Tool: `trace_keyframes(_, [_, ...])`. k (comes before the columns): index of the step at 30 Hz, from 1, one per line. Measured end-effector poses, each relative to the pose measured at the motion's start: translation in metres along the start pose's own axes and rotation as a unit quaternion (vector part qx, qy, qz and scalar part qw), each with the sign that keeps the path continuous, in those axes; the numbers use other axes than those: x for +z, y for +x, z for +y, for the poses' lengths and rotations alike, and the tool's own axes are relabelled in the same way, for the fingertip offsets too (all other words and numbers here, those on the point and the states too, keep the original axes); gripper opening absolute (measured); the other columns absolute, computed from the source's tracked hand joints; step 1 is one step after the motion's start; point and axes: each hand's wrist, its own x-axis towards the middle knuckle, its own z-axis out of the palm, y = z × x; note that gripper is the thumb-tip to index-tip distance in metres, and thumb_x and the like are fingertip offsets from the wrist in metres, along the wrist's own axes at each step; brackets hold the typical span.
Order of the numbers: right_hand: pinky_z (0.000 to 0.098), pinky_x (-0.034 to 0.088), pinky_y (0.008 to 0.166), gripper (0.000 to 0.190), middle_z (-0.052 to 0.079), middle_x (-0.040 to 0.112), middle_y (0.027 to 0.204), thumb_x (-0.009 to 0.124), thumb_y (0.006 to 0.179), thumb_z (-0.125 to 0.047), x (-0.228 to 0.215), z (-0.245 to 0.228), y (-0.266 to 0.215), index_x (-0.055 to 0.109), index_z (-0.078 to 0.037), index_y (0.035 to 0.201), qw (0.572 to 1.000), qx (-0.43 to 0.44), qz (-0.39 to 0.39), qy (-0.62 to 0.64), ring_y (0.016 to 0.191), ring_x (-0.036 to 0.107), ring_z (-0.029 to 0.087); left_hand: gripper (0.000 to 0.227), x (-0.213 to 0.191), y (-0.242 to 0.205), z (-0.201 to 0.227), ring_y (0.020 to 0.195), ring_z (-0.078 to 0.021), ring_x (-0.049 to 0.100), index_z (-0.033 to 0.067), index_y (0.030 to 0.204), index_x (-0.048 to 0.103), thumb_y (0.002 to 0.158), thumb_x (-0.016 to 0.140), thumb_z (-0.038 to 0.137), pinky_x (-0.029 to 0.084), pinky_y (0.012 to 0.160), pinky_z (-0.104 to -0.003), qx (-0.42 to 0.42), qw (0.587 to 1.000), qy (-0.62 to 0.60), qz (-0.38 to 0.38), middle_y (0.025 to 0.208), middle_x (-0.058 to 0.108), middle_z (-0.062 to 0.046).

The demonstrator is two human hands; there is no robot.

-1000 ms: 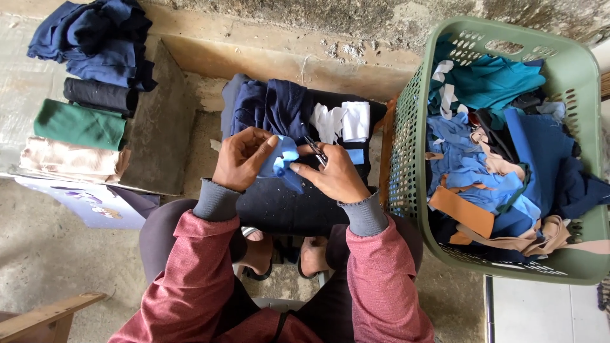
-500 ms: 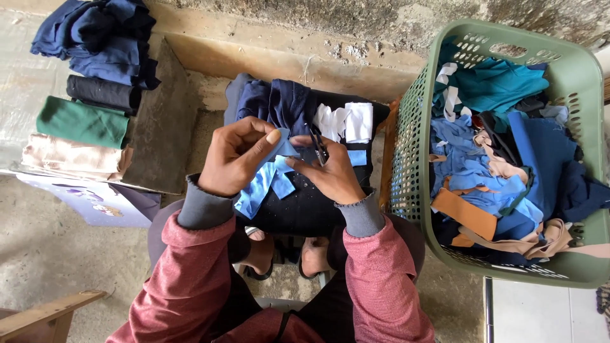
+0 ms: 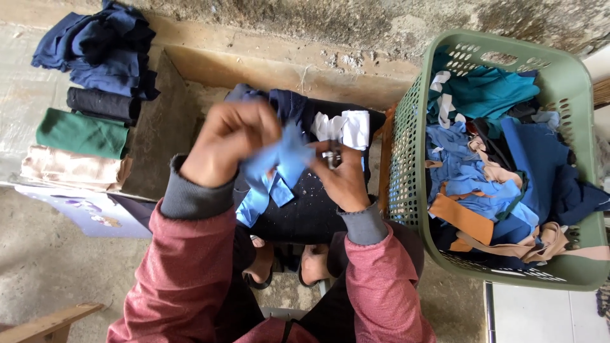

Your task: Trimming excess threads and uneven edges from small blue fabric strips using hand snips.

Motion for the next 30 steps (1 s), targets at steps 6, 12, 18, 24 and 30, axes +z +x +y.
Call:
trace_keyframes(6, [0.0218, 0.046, 0.049, 0.023, 0.010, 0.070, 0.077, 0.067, 0.089, 0.013, -0.020, -0.023, 0.000, 0.076, -0.001, 0.105, 0.991, -0.046, 0.128, 0.013, 0.048, 0.052, 0.006, 0.012, 0.002, -0.011, -0.030, 0.055, -0.0100, 0.054, 0.0036, 0.076, 0.070, 0.084, 0.062, 0.007, 0.054, 0.053, -0.029, -0.134, 0.972, -0.017, -0.194, 0.061, 0.057, -0.004])
trace_keyframes(12, [0.0178, 0.038, 0.043, 0.015, 0.019, 0.077, 0.093, 0.074, 0.089, 0.009, -0.024, -0.009, -0.001, 0.075, -0.002, 0.099, 0.989, -0.069, 0.099, 0.081, 0.047, 0.047, -0.001, 0.072, 0.026, -0.003, -0.015, 0.118, -0.0583, 0.062, -0.0146, 0.118, 0.057, 0.083, 0.074, 0.046, 0.046, 0.100, -0.067, -0.305, 0.919, 0.210, -0.133, 0.112, 0.067, -0.043])
trace_keyframes(18, [0.0257, 0.057, 0.061, 0.009, 0.025, 0.077, 0.097, 0.076, 0.085, 0.010, -0.027, -0.037, -0.003, 0.074, 0.005, 0.091, 0.987, -0.134, 0.024, 0.087, 0.076, 0.075, 0.018, 0.072, 0.026, -0.003, -0.039, 0.114, -0.0491, 0.068, -0.0033, 0.113, 0.068, 0.084, 0.064, 0.063, 0.050, 0.099, -0.061, -0.268, 0.951, 0.144, -0.062, 0.105, 0.072, -0.027])
trace_keyframes(24, [0.0403, 0.061, 0.084, 0.010, 0.028, 0.076, 0.098, 0.076, 0.085, 0.012, -0.035, -0.032, -0.001, 0.074, 0.003, 0.088, 0.982, -0.164, -0.002, 0.096, 0.094, 0.077, 0.035, 0.024, 0.028, 0.000, -0.079, 0.057, -0.0098, 0.057, 0.0019, 0.085, 0.075, 0.100, 0.067, 0.019, 0.049, 0.054, -0.024, -0.162, 0.985, 0.012, 0.049, 0.060, 0.062, -0.004])
trace_keyframes(30, [0.0422, 0.063, 0.086, 0.011, 0.025, 0.078, 0.098, 0.079, 0.082, 0.011, -0.040, -0.026, -0.003, 0.074, 0.002, 0.084, 0.981, -0.166, -0.023, 0.096, 0.099, 0.077, 0.035, 0.013, 0.034, 0.008, -0.097, 0.070, -0.0102, 0.067, -0.0036, 0.105, 0.074, 0.098, 0.069, 0.007, 0.058, 0.065, -0.025, -0.083, 0.985, -0.080, 0.130, 0.076, 0.074, -0.011])
